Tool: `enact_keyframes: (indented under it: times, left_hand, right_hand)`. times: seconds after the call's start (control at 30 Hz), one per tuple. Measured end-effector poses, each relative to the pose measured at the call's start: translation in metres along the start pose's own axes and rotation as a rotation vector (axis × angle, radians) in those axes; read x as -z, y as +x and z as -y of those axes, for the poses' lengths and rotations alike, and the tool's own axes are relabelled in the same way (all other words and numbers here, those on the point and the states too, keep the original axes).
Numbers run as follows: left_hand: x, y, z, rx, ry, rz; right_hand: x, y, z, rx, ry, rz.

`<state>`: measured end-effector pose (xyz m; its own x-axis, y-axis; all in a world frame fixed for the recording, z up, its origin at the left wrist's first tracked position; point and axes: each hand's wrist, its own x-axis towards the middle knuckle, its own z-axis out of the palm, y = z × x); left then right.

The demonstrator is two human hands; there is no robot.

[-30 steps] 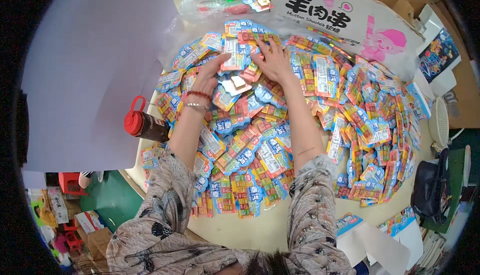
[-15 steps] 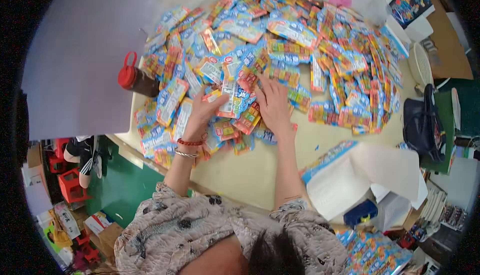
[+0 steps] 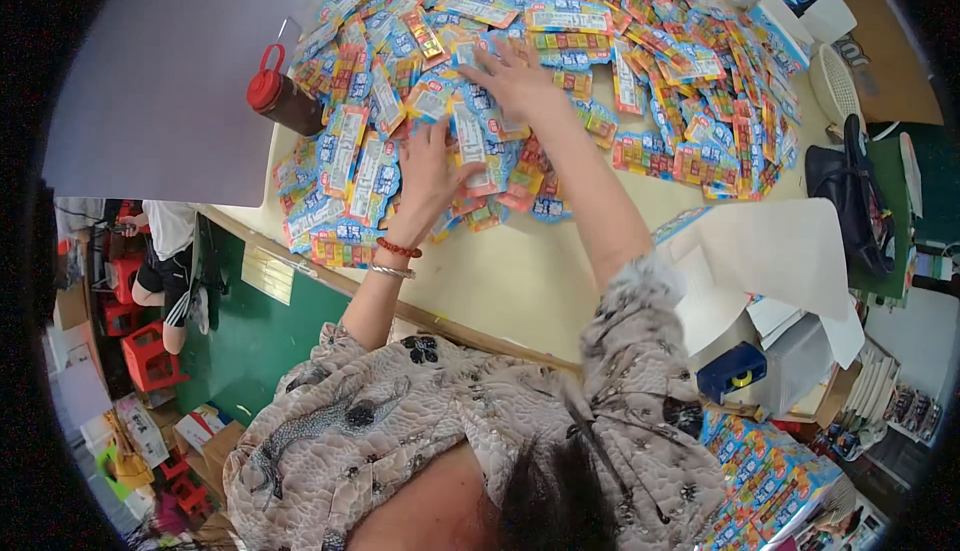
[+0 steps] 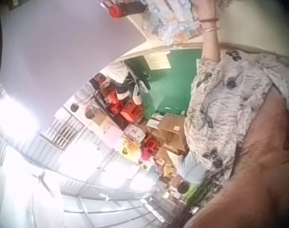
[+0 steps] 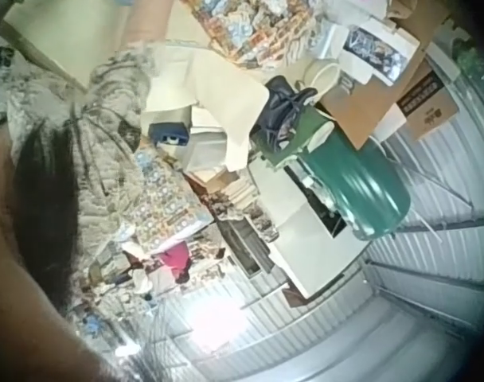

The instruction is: Sorting small snack packets and packing them into display boxes on a factory workbench.

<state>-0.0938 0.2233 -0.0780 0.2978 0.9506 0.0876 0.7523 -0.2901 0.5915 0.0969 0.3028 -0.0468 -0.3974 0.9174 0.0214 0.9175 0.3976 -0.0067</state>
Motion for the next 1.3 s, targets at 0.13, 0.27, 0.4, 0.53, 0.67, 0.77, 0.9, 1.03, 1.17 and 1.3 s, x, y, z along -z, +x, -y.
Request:
enact_keyframes:
  times: [0.13, 0.27, 0.4, 0.53, 0.67, 0.77, 0.9, 1.03, 1.17, 1.3]
  left_hand:
    - [-0.007, -0.005, -0.002, -0.003, -0.275, -0.038]
    - [-0.012, -0.004, -0.001, -0.128, -0.289, -0.200]
    - [0.000, -0.002, 0.009, 0.077, -0.599, -0.114]
    - [0.009, -0.003, 0.017, 0.250, -0.720, -0.110]
    - [0.004, -0.003, 0.043, 0.111, -0.690, -0.274]
    - [0.007, -0.004, 0.043, 0.140, -0.644, -0.231]
    - [0.022, 0.006, 0.046, 0.178, -0.650, -0.223]
    - [0.040, -0.001, 0.053, 0.152, -0.808, -0.099]
    - [0.039, -0.024, 0.045, 0.224, -0.938, 0.083]
    - [0.027, -0.035, 0.034, 0.206, -0.884, 0.064]
  right_hand:
    - [0.012, 0.011, -0.011, 0.132, -0.019, 0.028]
    - [0.007, -0.010, -0.035, 0.046, 0.138, -0.104]
    - [0.003, -0.034, -0.033, -0.014, 0.200, -0.226]
    - [0.013, -0.049, -0.035, 0.012, 0.132, -0.365]
    - [0.041, -0.069, -0.008, -0.159, 0.171, -0.415]
    - [0.054, -0.092, 0.002, -0.435, 0.102, -0.389]
    - [0.042, -0.125, -0.002, -0.710, 0.061, -0.302]
    - [0.009, -0.150, 0.016, -0.902, 0.285, -0.310]
    - [-0.018, -0.170, 0.021, -0.861, 0.381, -0.454]
    - [-0.029, -0.153, 0.029, -0.915, 1.216, -0.504]
